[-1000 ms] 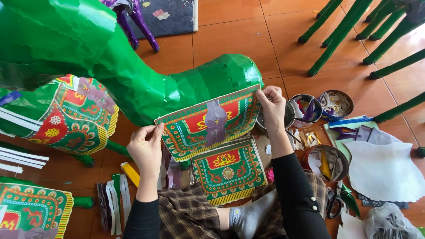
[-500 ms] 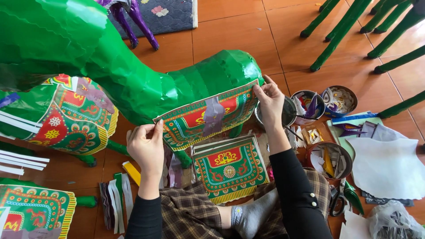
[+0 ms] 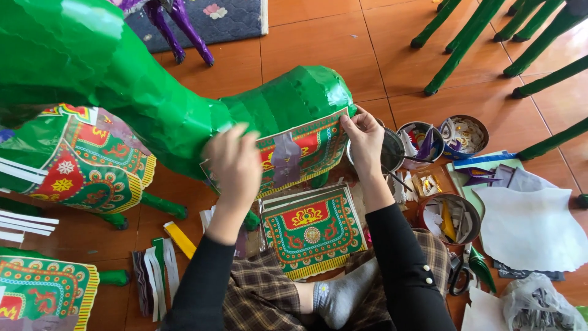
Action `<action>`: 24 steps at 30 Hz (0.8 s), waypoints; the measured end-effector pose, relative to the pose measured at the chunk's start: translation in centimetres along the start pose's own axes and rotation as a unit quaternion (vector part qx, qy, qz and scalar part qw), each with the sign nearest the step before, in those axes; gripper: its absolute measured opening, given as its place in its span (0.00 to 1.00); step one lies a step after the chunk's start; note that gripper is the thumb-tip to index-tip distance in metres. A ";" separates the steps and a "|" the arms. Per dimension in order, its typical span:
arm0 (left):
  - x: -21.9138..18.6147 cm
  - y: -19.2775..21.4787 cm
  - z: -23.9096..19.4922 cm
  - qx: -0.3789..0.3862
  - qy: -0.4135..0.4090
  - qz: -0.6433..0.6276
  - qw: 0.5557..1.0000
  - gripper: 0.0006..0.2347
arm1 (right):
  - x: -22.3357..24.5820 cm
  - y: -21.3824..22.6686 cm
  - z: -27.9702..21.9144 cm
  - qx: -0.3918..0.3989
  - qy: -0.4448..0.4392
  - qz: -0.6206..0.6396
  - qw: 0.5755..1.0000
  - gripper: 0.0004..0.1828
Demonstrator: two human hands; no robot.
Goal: The person decorates a green paper-mache horse by applying patterned paper panels, yellow fringed paper, and white strips using a brush and adhesive. They smooth the applied pieces and continue adding decorative elements to the horse's body and neck.
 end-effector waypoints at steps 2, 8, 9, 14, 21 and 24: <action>-2.3 -2.1 3.4 0.000 -0.017 0.007 1.000 0.08 | -1.0 0.2 0.2 0.005 0.000 -0.008 1.000 0.14; -3.3 -7.9 4.4 0.119 0.051 0.135 0.982 0.25 | -1.2 0.2 0.7 -0.009 -0.008 -0.019 1.000 0.14; -3.3 -8.4 4.1 0.127 0.052 0.148 0.979 0.24 | -0.9 0.1 0.6 -0.008 -0.007 -0.018 1.000 0.14; -3.3 -8.7 3.9 0.124 0.044 0.154 0.979 0.22 | -0.5 0.4 0.6 -0.022 0.008 -0.049 0.999 0.15; -3.2 -9.1 3.7 0.130 0.044 0.169 0.976 0.23 | 2.3 -0.5 -3.2 -0.034 0.401 -0.233 0.885 0.05; -3.3 -9.4 3.6 0.138 0.046 0.169 0.975 0.24 | 2.7 -3.0 -5.4 0.068 0.399 -0.331 0.853 0.09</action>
Point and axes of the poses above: each hand's wrist, its own z-axis towards the middle knuckle, its own y-axis out of the back of the hand, x = y × z, the point moved 3 cm from there along z, towards the middle knuckle, and after that the axes turned 6 degrees about z, right-handed, at the moved point
